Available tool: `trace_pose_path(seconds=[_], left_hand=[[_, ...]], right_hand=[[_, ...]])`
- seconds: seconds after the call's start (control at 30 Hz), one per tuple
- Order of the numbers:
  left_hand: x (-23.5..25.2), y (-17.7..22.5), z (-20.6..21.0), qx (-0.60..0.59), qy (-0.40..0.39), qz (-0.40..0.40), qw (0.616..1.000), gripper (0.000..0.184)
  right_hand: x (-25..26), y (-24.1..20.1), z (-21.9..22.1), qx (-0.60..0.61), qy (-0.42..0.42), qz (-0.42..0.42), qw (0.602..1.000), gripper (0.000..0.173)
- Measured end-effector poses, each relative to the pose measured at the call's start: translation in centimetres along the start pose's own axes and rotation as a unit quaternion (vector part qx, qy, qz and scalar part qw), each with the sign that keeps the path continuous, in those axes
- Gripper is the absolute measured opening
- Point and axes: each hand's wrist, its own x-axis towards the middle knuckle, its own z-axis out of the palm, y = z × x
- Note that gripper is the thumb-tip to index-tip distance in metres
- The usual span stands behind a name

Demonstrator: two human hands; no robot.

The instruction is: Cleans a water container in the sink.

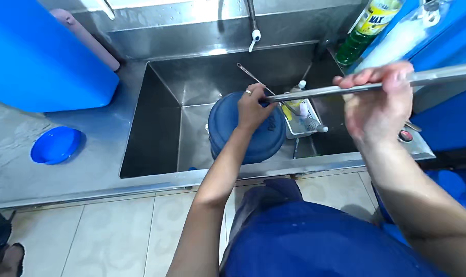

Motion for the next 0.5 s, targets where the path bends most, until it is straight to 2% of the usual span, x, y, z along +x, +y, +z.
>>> trace_pose_path(seconds=[0.07, 0.1, 0.13, 0.2, 0.27, 0.3, 0.4, 0.47, 0.5], left_hand=[[0.3, 2.4, 0.3, 0.038, -0.128, -0.032, 0.991, 0.029], [0.8, 3.8, 1.0, 0.057, -0.202, -0.063, 0.976, 0.03], [1.3, 4.9, 2.1, 0.068, -0.254, -0.084, 0.961, 0.029], [1.0, 6.2, 4.8, 0.061, -0.289, -0.086, 0.951, 0.022], [-0.7, 7.0, 7.1, 0.074, -0.316, -0.057, 0.944, 0.025], [-2.0, 6.8, 8.1, 0.087, -0.33, -0.027, 0.94, 0.025], [-5.9, 5.7, 9.9, 0.099, -0.332, 0.069, 0.935, 0.034], [-7.1, 5.8, 11.0, 0.11, -0.358, 0.1, 0.922, 0.036], [-7.3, 6.3, 11.4, 0.111, -0.381, 0.091, 0.913, 0.042]], right_hand=[[-4.7, 0.2, -1.3, -0.096, 0.027, 0.127, 0.987, 0.022], [-6.4, 0.6, -0.7, -0.161, -0.019, 0.149, 0.975, 0.023], [-6.9, 0.7, -0.1, -0.25, -0.087, 0.122, 0.956, 0.027], [-4.8, 0.4, -0.5, -0.452, -0.208, 0.039, 0.867, 0.04], [-2.9, 1.1, -3.3, -0.562, -0.269, 0.167, 0.764, 0.038], [-3.5, 2.2, -5.1, -0.559, -0.274, 0.243, 0.744, 0.036], [-10.0, 2.0, -8.1, -0.42, -0.241, 0.432, 0.761, 0.04], [-14.9, 0.5, -9.7, -0.338, -0.151, 0.468, 0.803, 0.035], [-16.7, -0.2, -10.7, -0.312, -0.11, 0.463, 0.822, 0.033]])
